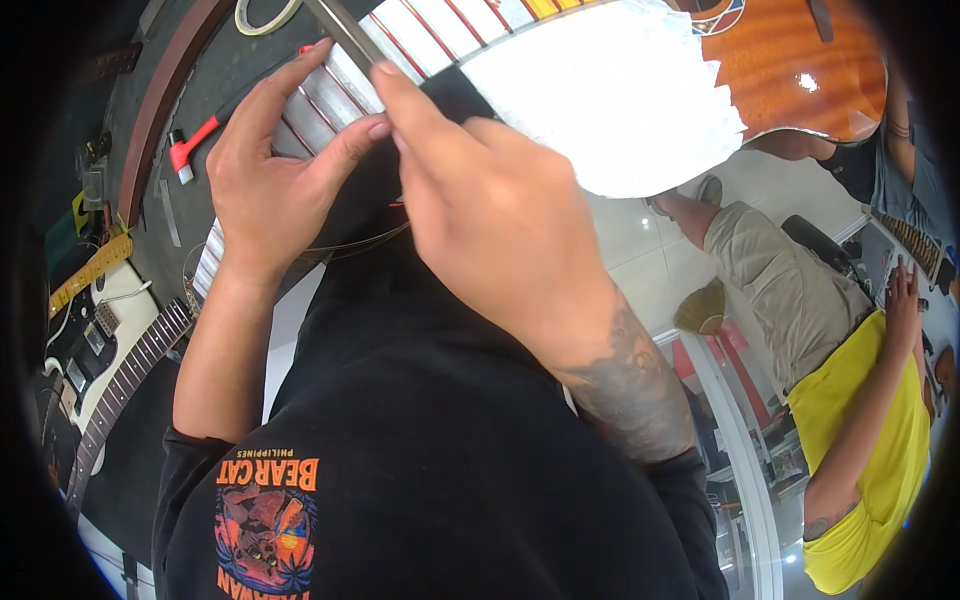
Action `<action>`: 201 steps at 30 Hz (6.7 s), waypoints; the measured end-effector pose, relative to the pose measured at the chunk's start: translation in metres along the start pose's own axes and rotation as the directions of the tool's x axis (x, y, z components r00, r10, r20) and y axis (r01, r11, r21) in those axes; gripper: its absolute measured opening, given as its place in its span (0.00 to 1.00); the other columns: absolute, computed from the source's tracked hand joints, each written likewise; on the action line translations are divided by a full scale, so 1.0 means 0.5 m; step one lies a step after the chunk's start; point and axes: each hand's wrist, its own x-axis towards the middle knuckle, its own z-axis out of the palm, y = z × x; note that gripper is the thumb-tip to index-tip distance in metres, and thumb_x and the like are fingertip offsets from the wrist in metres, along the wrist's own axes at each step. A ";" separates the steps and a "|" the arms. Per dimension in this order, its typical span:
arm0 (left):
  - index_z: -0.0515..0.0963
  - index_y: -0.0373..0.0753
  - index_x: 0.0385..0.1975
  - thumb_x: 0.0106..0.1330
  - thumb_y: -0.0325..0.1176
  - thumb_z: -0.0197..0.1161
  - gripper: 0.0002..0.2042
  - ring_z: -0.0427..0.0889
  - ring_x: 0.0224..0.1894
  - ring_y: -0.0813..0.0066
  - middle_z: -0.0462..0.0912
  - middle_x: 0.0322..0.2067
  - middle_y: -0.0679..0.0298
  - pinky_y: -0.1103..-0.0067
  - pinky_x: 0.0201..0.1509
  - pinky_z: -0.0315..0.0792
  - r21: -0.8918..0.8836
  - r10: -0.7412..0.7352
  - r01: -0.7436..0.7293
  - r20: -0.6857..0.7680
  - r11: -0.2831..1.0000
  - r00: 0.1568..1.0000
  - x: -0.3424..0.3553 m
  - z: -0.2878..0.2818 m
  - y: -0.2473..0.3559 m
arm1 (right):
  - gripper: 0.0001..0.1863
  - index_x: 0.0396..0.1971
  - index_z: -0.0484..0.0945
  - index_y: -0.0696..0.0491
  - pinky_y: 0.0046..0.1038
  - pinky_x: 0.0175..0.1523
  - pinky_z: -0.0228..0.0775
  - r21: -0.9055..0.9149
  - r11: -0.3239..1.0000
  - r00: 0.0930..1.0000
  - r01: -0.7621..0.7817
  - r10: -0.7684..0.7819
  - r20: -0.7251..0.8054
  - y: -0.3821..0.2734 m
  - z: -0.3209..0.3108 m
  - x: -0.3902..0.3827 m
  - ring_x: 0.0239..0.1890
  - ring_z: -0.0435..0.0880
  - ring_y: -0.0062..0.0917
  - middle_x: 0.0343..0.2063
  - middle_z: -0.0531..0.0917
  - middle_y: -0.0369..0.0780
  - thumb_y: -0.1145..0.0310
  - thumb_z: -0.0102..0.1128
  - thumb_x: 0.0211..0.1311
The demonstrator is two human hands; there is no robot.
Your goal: The person uses a metal file to smooth down the frets on a guitar neck by moving the tool back and forth along the wood surface while holding the neck steady.
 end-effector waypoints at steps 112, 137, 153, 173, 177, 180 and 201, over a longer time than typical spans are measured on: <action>0.83 0.45 0.53 0.56 0.50 0.78 0.26 0.88 0.47 0.59 0.88 0.46 0.63 0.69 0.49 0.81 -0.133 -0.120 0.109 -0.082 0.985 0.989 0.008 0.024 0.032 | 0.32 0.66 0.75 0.51 0.39 0.23 0.71 -0.405 0.897 0.965 0.178 -0.077 0.252 0.002 -0.119 -0.127 0.17 0.79 0.38 0.15 0.75 0.42 0.79 0.67 0.59; 0.85 0.41 0.49 0.50 0.40 0.81 0.25 0.87 0.44 0.60 0.88 0.44 0.62 0.73 0.47 0.80 -0.166 0.028 -0.069 -0.240 0.984 0.970 0.006 0.047 0.018 | 0.29 0.57 0.81 0.59 0.32 0.21 0.66 -0.399 0.908 0.965 0.125 -0.018 0.261 0.030 -0.159 -0.256 0.15 0.73 0.27 0.17 0.71 0.36 0.87 0.71 0.50; 0.82 0.29 0.45 0.53 0.36 0.80 0.24 0.87 0.33 0.62 0.86 0.35 0.52 0.73 0.35 0.79 -0.218 0.033 -0.048 -0.072 0.975 0.997 0.012 0.042 0.010 | 0.27 0.55 0.84 0.58 0.26 0.25 0.70 -0.362 0.924 0.980 0.124 -0.058 0.189 0.022 -0.177 -0.186 0.16 0.74 0.28 0.17 0.76 0.39 0.85 0.71 0.51; 0.82 0.29 0.44 0.51 0.36 0.81 0.24 0.88 0.34 0.61 0.86 0.35 0.51 0.73 0.35 0.80 -0.177 0.045 -0.086 -0.225 0.981 0.973 0.008 0.033 0.031 | 0.29 0.60 0.81 0.55 0.29 0.24 0.68 -0.433 0.894 0.983 0.114 -0.038 0.181 0.018 -0.099 -0.136 0.15 0.73 0.26 0.15 0.72 0.36 0.84 0.71 0.55; 0.82 0.29 0.44 0.51 0.36 0.81 0.24 0.88 0.35 0.59 0.86 0.35 0.51 0.72 0.36 0.80 -0.116 0.067 -0.085 -0.151 0.990 0.986 0.011 0.038 0.016 | 0.28 0.62 0.81 0.54 0.29 0.25 0.69 -0.420 0.904 0.980 0.081 0.004 0.199 -0.009 -0.065 -0.018 0.15 0.73 0.27 0.14 0.71 0.37 0.82 0.69 0.60; 0.82 0.29 0.44 0.51 0.36 0.81 0.24 0.88 0.35 0.58 0.86 0.35 0.51 0.72 0.36 0.80 -0.169 0.051 -0.086 -0.199 0.982 0.979 0.009 0.051 0.010 | 0.28 0.62 0.81 0.54 0.28 0.26 0.69 -0.349 0.933 0.979 0.087 -0.015 0.203 -0.005 -0.073 -0.023 0.15 0.73 0.26 0.15 0.72 0.38 0.82 0.68 0.60; 0.81 0.30 0.45 0.53 0.38 0.80 0.24 0.88 0.35 0.60 0.86 0.37 0.52 0.72 0.36 0.79 -0.128 -0.028 0.019 -0.070 0.992 0.997 0.006 0.013 0.035 | 0.23 0.62 0.78 0.63 0.16 0.28 0.68 -0.349 0.933 0.982 0.089 -0.022 0.190 -0.011 -0.140 -0.093 0.18 0.75 0.10 0.21 0.83 0.35 0.83 0.62 0.67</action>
